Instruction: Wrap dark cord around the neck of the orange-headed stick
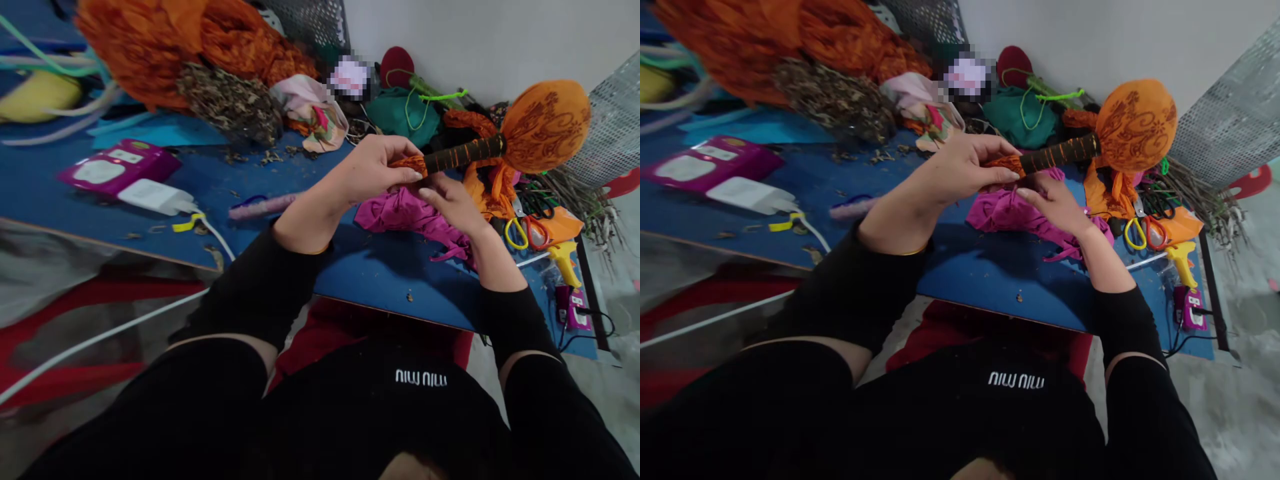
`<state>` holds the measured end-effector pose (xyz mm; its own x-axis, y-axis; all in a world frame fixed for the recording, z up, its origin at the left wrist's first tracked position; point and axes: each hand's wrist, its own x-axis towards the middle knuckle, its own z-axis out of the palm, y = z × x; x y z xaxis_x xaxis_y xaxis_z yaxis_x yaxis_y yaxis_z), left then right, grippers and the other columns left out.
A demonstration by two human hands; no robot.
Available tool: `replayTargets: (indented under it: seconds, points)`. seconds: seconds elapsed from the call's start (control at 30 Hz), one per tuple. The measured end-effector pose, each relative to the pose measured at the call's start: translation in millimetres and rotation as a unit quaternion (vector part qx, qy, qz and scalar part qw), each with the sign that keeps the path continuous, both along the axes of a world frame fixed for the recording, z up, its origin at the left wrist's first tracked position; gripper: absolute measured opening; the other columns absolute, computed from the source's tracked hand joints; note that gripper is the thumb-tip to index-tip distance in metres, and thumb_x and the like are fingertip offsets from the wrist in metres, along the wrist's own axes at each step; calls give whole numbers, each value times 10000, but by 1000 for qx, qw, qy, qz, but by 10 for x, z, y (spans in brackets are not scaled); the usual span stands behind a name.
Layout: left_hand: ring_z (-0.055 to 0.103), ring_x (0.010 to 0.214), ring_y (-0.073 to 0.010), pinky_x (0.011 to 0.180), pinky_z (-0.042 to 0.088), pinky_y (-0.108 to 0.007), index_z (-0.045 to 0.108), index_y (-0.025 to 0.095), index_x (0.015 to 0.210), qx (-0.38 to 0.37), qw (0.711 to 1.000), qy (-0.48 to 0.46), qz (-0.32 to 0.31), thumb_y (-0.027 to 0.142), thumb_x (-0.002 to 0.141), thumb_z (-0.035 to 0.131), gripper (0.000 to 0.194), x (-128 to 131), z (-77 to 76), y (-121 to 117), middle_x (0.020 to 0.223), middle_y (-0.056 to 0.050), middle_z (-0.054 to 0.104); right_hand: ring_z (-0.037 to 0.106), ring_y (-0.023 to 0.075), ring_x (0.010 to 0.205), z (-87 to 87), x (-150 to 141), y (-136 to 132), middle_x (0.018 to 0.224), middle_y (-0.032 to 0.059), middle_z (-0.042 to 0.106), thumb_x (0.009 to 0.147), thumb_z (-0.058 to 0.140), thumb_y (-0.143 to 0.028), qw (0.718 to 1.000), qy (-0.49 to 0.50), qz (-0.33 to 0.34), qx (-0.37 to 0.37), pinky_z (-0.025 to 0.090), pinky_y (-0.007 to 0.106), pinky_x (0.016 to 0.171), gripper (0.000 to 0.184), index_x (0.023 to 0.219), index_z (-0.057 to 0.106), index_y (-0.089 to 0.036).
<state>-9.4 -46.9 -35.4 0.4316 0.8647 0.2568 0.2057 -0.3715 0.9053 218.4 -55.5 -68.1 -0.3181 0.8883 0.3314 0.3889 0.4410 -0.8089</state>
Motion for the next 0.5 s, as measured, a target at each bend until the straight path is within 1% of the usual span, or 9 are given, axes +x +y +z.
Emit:
replayTargets:
  seconds: [0.07, 0.1, 0.17, 0.2, 0.27, 0.3, 0.37, 0.43, 0.5]
  points:
    - [664, 756, -160, 694, 535, -286, 762, 172, 1146, 2, 1000, -2, 10, 218, 902, 751, 248, -14, -5, 42, 875, -32, 740, 667, 180, 760, 98, -120, -167, 751, 8, 706, 957, 654, -817, 1000, -8, -5, 19, 626, 380, 829, 597, 758, 687, -256]
    - [657, 751, -158, 694, 530, -284, 762, 169, 1137, 3, 1000, -5, 13, 214, 901, 754, 241, -17, -10, 61, 859, -27, 733, 659, 179, 772, 148, -152, -241, 753, 13, 681, 999, 613, -792, 999, 0, -22, 47, 626, 391, 858, 598, 745, 678, -254]
    - [648, 742, -154, 697, 521, -279, 762, 161, 1107, 6, 1000, -19, 14, 206, 895, 758, 217, -6, -33, 95, 833, -20, 722, 694, 201, 920, 225, -191, -349, 870, 43, 694, 1037, 602, -736, 988, 46, -71, 128, 627, 436, 989, 569, 749, 695, -254]
    - [643, 735, -150, 696, 517, -275, 762, 156, 1093, 6, 1000, -29, 11, 203, 893, 758, 205, 10, -53, 108, 825, -18, 718, 708, 220, 1029, 241, -208, -378, 959, 60, 712, 1036, 620, -719, 981, 75, -79, 162, 618, 463, 1057, 547, 762, 712, -255]
    - [635, 725, -141, 697, 512, -268, 758, 147, 1069, 4, 999, -51, -5, 193, 891, 750, 184, 60, -103, 127, 827, -17, 719, 716, 251, 1175, 220, -248, -385, 1065, 75, 726, 1024, 636, -727, 972, 128, -59, 189, 611, 504, 1126, 540, 782, 730, -253]
    - [637, 733, -137, 709, 517, -265, 756, 143, 1056, 3, 998, -62, -15, 182, 887, 744, 173, 91, -131, 134, 841, -19, 725, 727, 256, 1171, 186, -269, -369, 1040, 73, 721, 1022, 619, -751, 970, 154, -45, 184, 623, 515, 1119, 561, 785, 723, -253]
    - [664, 789, -140, 767, 541, -269, 751, 136, 1025, 6, 997, -73, -32, 155, 873, 738, 154, 148, -182, 148, 893, -28, 745, 752, 241, 1032, 96, -303, -314, 879, 52, 668, 1020, 571, -802, 969, 199, -28, 146, 666, 508, 1033, 609, 782, 685, -254]
    - [702, 866, -156, 838, 568, -286, 746, 132, 1020, 5, 997, -69, -38, 124, 847, 744, 173, 181, -214, 161, 945, -39, 763, 729, 209, 851, 7, -310, -258, 759, 22, 588, 1017, 556, -821, 969, 230, -34, 89, 692, 460, 884, 612, 796, 652, -259]
    - [732, 925, -177, 876, 587, -304, 743, 135, 1061, -4, 997, -58, -44, 92, 815, 755, 251, 187, -227, 172, 981, -45, 771, 686, 181, 744, -55, -292, -222, 723, 5, 552, 1012, 576, -817, 967, 243, -57, 42, 668, 393, 736, 587, 830, 648, -263]
